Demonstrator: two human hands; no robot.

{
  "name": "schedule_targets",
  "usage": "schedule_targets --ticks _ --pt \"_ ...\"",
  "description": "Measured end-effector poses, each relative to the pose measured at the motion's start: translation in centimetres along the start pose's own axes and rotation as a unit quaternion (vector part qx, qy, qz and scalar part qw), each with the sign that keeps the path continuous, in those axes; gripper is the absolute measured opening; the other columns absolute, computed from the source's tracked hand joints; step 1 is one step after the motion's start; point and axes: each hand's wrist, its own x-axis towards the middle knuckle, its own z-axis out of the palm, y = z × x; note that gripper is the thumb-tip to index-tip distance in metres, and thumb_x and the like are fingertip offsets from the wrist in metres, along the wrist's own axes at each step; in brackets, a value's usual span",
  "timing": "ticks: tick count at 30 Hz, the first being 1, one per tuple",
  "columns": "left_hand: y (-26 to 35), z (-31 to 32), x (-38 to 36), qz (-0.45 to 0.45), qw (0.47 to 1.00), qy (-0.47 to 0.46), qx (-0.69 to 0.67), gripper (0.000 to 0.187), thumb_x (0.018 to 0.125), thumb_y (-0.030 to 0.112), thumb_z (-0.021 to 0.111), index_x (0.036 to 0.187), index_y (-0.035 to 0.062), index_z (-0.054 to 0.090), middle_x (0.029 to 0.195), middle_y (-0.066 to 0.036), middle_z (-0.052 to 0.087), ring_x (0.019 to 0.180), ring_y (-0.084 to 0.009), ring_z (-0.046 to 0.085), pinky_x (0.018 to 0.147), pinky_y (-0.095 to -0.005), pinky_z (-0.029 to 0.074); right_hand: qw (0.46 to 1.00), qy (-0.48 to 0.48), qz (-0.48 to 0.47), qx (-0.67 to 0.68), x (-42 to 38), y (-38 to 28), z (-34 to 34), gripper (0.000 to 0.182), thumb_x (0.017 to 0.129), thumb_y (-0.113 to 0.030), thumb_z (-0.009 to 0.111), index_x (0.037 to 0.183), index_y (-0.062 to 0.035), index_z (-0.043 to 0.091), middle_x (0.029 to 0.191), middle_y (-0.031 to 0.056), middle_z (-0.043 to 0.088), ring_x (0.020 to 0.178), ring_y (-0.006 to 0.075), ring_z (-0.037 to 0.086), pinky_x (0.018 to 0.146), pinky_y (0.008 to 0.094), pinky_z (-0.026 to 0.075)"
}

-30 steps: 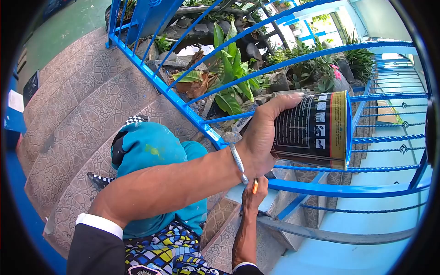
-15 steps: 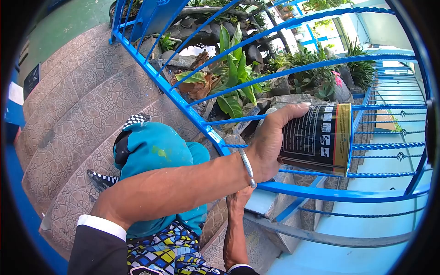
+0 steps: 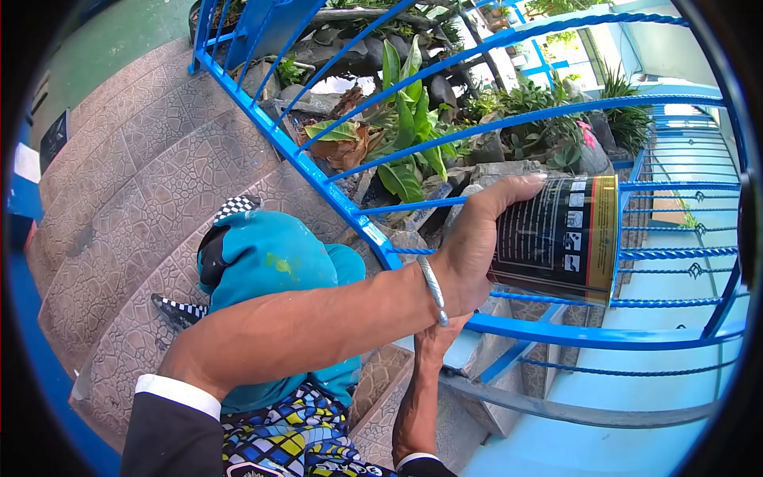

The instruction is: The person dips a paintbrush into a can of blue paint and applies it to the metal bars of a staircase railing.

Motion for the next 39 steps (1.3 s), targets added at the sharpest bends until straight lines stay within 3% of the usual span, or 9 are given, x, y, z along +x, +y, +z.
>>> schedule_targets --ticks 3,6,15,19,22,25,26,30,39 --pt "-0.1 0.3 0.1 0.005 1.0 -0.016 0.001 0.043 0.104 0.033 0.061 0.133 0.002 0.069 0.111 -0.011 0.08 0.092 -0.023 0.081 0.086 -0.0394 0.068 0.993 -0.026 -0.065 -0.097 0.4 2.7 0.2 0.052 0.093 -0.011 0.076 0.134 0.0077 0.051 0.126 0.0316 0.051 0.119 0.0515 0.049 0.1 0.0555 0.048" --pt "0.0 0.3 0.0 0.008 1.0 -0.012 0.004 0.043 0.103 0.033 0.062 0.132 0.0018 0.069 0.11 -0.011 0.08 0.091 -0.023 0.081 0.084 -0.0391 0.068 0.992 -0.107 0.007 -0.07 -0.2 -0.3 -0.1 0.052 0.097 -0.015 0.074 0.137 0.0094 0.05 0.133 0.0327 0.051 0.123 0.0516 0.048 0.103 0.0553 0.047" --pt "0.1 0.3 0.0 0.006 1.0 -0.008 -0.002 0.037 0.104 0.032 0.063 0.124 0.0031 0.073 0.106 -0.01 0.081 0.088 -0.0211 0.081 0.083 -0.0375 0.068 0.995 -0.065 0.063 -0.036 1.1 2.1 -0.3 0.051 0.095 -0.032 0.079 0.136 -0.003 0.068 0.141 0.0254 0.066 0.133 0.0461 0.061 0.109 0.0505 0.048" --pt "0.1 0.0 0.0 0.005 1.0 0.007 0.008 0.039 0.103 0.034 0.063 0.125 0.0028 0.073 0.106 -0.01 0.081 0.088 -0.0212 0.081 0.083 -0.0376 0.068 0.987 -0.145 0.026 -0.06 1.8 0.5 -2.5 0.024 0.095 -0.011 0.07 0.117 -0.0019 0.067 0.117 0.0268 0.065 0.107 0.0517 0.063 0.088 0.0541 0.053" --pt "0.1 0.1 0.0 0.0 1.0 -0.002 -0.003 0.039 0.103 0.035 0.064 0.124 0.0029 0.073 0.107 -0.01 0.081 0.089 -0.0211 0.081 0.083 -0.0375 0.068 0.992 -0.106 -0.037 -0.051 5.0 0.4 -5.0 0.017 0.089 -0.001 0.064 0.104 -0.0023 0.071 0.097 0.0212 0.069 0.096 0.0456 0.067 0.081 0.0517 0.052" --pt "0.1 -0.1 0.2 -0.005 1.0 -0.005 -0.011 0.039 0.103 0.035 0.064 0.123 0.0031 0.073 0.107 -0.01 0.081 0.09 -0.0211 0.081 0.083 -0.0377 0.068 0.99 -0.119 0.011 -0.077 7.4 -0.3 -7.1 0.021 0.089 -0.002 0.064 0.108 -0.0033 0.072 0.1 0.021 0.07 0.095 0.045 0.066 0.08 0.0507 0.052" --pt "0.2 -0.2 0.1 -0.002 1.0 0.0 0.001 0.037 0.102 0.034 0.065 0.121 0.0039 0.073 0.107 -0.009 0.081 0.09 -0.0206 0.081 0.084 -0.0373 0.068 0.964 -0.135 -0.106 -0.205 7.5 0.4 -7.0 0.024 0.091 -0.005 0.065 0.114 -0.0032 0.073 0.109 0.0179 0.073 0.095 0.0425 0.068 0.082 0.0492 0.053" --pt "0.2 0.2 0.2 0.011 1.0 0.01 0.004 0.037 0.101 0.035 0.066 0.12 0.0048 0.074 0.105 -0.008 0.081 0.089 -0.019 0.081 0.084 -0.0354 0.067 0.932 -0.088 -0.278 -0.216 6.6 -2.9 -4.1 0.029 0.094 -0.009 0.064 0.121 -0.0031 0.073 0.12 0.0137 0.075 0.104 0.0397 0.069 0.087 0.0494 0.053" --pt "0.4 0.3 0.0 -0.005 1.0 -0.013 0.005 0.041 0.103 0.037 0.064 0.124 0.003 0.073 0.107 -0.01 0.081 0.09 -0.0201 0.081 0.082 -0.0363 0.069 0.93 -0.147 -0.295 -0.161 6.9 -0.6 3.6 0.03 0.094 -0.011 0.065 0.122 -0.0032 0.072 0.123 0.0151 0.073 0.109 0.0407 0.066 0.091 0.0505 0.051"
